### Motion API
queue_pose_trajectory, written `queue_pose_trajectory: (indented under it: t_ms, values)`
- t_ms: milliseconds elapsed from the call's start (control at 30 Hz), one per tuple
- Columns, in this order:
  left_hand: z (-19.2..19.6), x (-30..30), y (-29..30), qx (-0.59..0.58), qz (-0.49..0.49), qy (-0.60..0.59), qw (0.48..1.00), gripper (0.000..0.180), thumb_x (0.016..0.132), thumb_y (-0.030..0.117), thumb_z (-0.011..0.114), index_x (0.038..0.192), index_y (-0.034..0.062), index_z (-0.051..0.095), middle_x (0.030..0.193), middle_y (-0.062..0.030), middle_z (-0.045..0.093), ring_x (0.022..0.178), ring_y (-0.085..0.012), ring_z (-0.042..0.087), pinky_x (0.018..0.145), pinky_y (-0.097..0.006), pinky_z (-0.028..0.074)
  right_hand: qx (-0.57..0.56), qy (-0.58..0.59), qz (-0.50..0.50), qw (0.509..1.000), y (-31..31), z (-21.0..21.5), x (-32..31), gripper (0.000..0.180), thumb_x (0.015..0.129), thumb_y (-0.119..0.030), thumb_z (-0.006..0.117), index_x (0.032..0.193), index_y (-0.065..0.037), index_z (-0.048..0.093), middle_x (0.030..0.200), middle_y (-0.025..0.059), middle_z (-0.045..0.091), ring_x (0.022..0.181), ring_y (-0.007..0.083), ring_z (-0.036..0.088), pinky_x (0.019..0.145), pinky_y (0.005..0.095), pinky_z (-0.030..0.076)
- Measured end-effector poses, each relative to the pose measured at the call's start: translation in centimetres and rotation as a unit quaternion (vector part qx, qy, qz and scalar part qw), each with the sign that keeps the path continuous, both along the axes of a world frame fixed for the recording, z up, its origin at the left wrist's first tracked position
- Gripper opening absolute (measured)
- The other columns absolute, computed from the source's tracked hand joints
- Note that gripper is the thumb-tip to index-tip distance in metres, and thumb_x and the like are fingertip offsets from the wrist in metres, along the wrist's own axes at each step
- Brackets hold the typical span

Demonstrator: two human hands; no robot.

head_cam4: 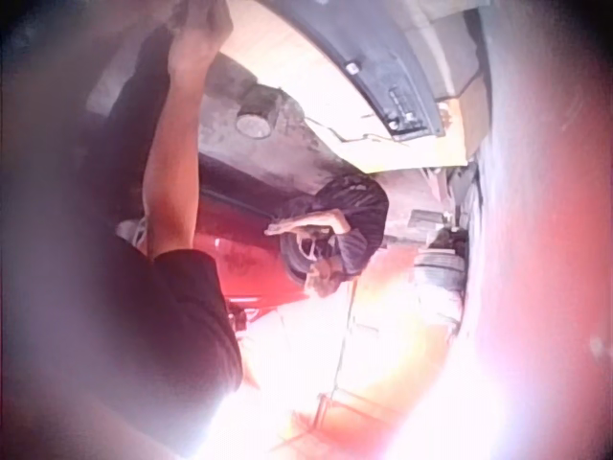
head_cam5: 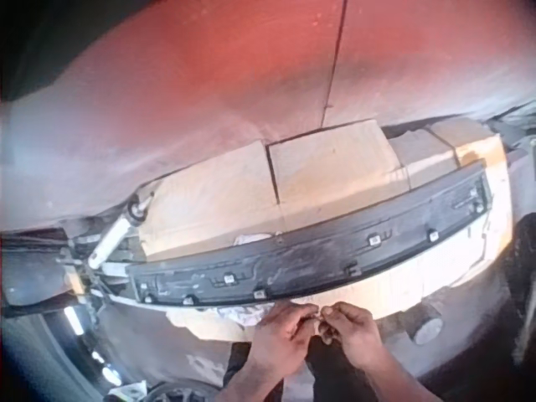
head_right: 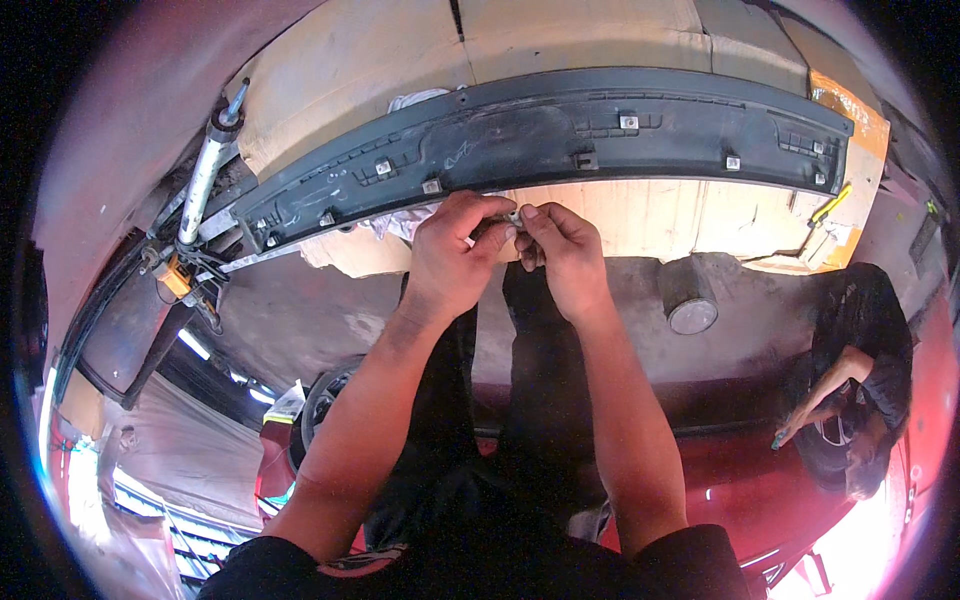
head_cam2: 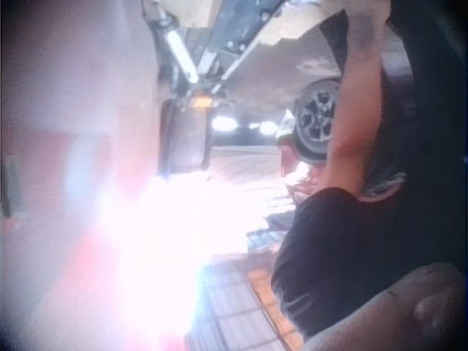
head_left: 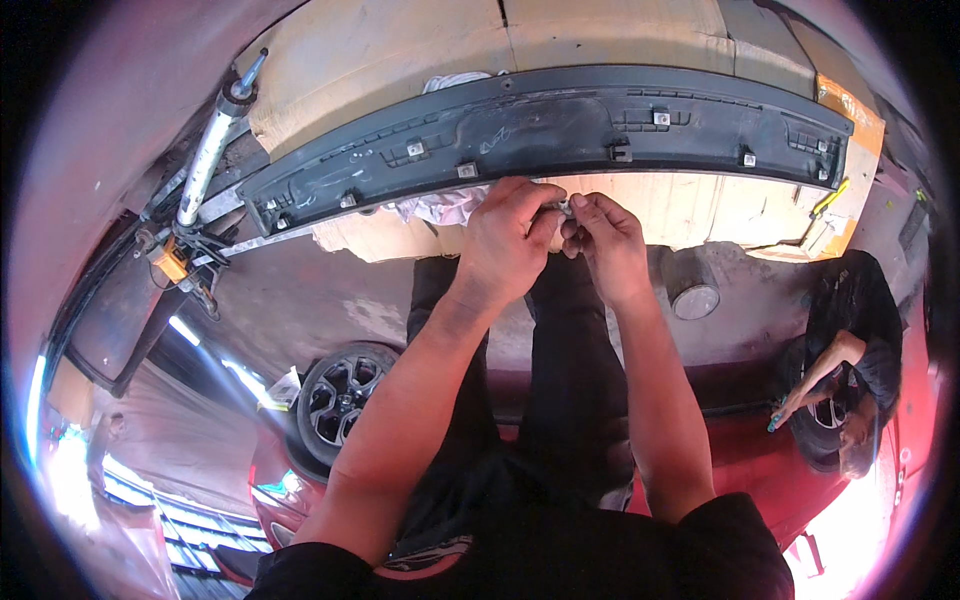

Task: The person installs a black plastic trim piece onto a car bumper resting on cardboard. They align the trim and press multiple clips into place by hand. The person then wipes the red car body with a white cloth.

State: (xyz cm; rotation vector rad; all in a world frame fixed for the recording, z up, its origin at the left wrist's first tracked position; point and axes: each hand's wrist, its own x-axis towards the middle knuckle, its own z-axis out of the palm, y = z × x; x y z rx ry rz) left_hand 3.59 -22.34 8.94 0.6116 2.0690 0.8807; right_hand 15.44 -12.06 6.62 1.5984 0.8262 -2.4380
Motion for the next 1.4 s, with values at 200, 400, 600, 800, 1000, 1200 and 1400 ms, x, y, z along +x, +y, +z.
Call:
queue_pose_trajectory:
  t_ms: [200, 400, 600, 800, 1000, 1200, 1400]
  values:
    - [1.2, -2.1, -3.6, -0.005, 0.024, -0.086, 0.996, 0.02, 0.086, 0.003, 0.07, 0.105, 0.0023, 0.07, 0.1, -0.0135, 0.07, 0.09, -0.0253, 0.071, 0.074, -0.033, 0.056, -0.013, -0.032, 0.014, 0.999, -3.3, 0.9, -2.2, 0.027, 0.101, -0.025, 0.061, 0.084, -0.004, 0.064, 0.069, -0.0005, 0.056, 0.058, 0.0068, 0.047, 0.053, 0.0234, 0.037]
    - [1.5, -4.3, -8.0, -0.021, 0.029, -0.027, 0.999, 0.016, 0.085, 0.006, 0.072, 0.1, 0.0014, 0.07, 0.092, -0.0133, 0.072, 0.085, -0.0212, 0.073, 0.074, -0.033, 0.056, 0.088, -0.031, 0.124, 0.988, -7.6, 1.2, -4.8, 0.029, 0.101, -0.024, 0.062, 0.082, -0.003, 0.064, 0.066, -0.0021, 0.055, 0.058, 0.0047, 0.046, 0.053, 0.0232, 0.036]
    - [-0.6, -6.8, -13.2, -0.066, 0.149, -0.03, 0.986, 0.013, 0.089, 0.007, 0.071, 0.101, 0.0039, 0.069, 0.086, -0.0087, 0.073, 0.08, -0.0147, 0.07, 0.071, -0.028, 0.053, 0.558, -0.071, 0.289, 0.775, -11.7, -0.8, -8.8, 0.027, 0.083, -0.018, 0.078, 0.102, -0.001, 0.068, 0.095, 0.01, 0.067, 0.09, 0.0263, 0.061, 0.082, 0.0388, 0.049]
    - [-3.7, -9.9, -17.5, -0.072, 0.269, -0.146, 0.949, 0.013, 0.087, 0.0, 0.065, 0.099, 0.0039, 0.067, 0.084, -0.0044, 0.071, 0.075, -0.0112, 0.064, 0.07, -0.026, 0.051, 0.612, -0.131, 0.271, 0.731, -14.1, -3.3, -10.8, 0.067, 0.074, -0.019, 0.082, 0.133, -0.005, 0.052, 0.14, 0.0198, 0.045, 0.127, 0.0415, 0.042, 0.106, 0.0528, 0.036]
    - [-4.5, -13.3, -19.0, -0.007, 0.232, -0.228, 0.946, 0.023, 0.082, -0.009, 0.054, 0.101, 0.0004, 0.065, 0.09, -0.0048, 0.071, 0.079, -0.0108, 0.063, 0.07, -0.026, 0.05, 0.622, -0.194, 0.223, 0.725, -15.6, -3.7, -7.5, 0.062, 0.074, -0.011, 0.079, 0.131, -0.007, 0.054, 0.141, 0.0205, 0.044, 0.127, 0.043, 0.04, 0.106, 0.0557, 0.035]
    - [-4.8, -14.0, -18.8, -0.01, 0.206, -0.318, 0.925, 0.018, 0.089, -0.006, 0.055, 0.104, -0.0007, 0.064, 0.091, -0.0067, 0.07, 0.081, -0.0116, 0.063, 0.066, -0.027, 0.051, 0.634, -0.207, 0.215, 0.714, -15.4, -4.5, -8.1, 0.039, 0.076, -0.009, 0.077, 0.114, -0.008, 0.067, 0.139, 0.0156, 0.048, 0.127, 0.0402, 0.04, 0.105, 0.0536, 0.037]
    - [-4.6, -14.3, -18.9, -0.032, 0.198, -0.308, 0.93, 0.018, 0.093, -0.004, 0.055, 0.11, -0.0005, 0.062, 0.092, -0.0071, 0.071, 0.082, -0.0124, 0.064, 0.066, -0.027, 0.052, 0.661, -0.226, 0.226, 0.679, -15.4, -5.5, -8.7, 0.029, 0.076, -0.007, 0.076, 0.105, -0.007, 0.072, 0.134, 0.0102, 0.052, 0.125, 0.0379, 0.04, 0.104, 0.049, 0.039]
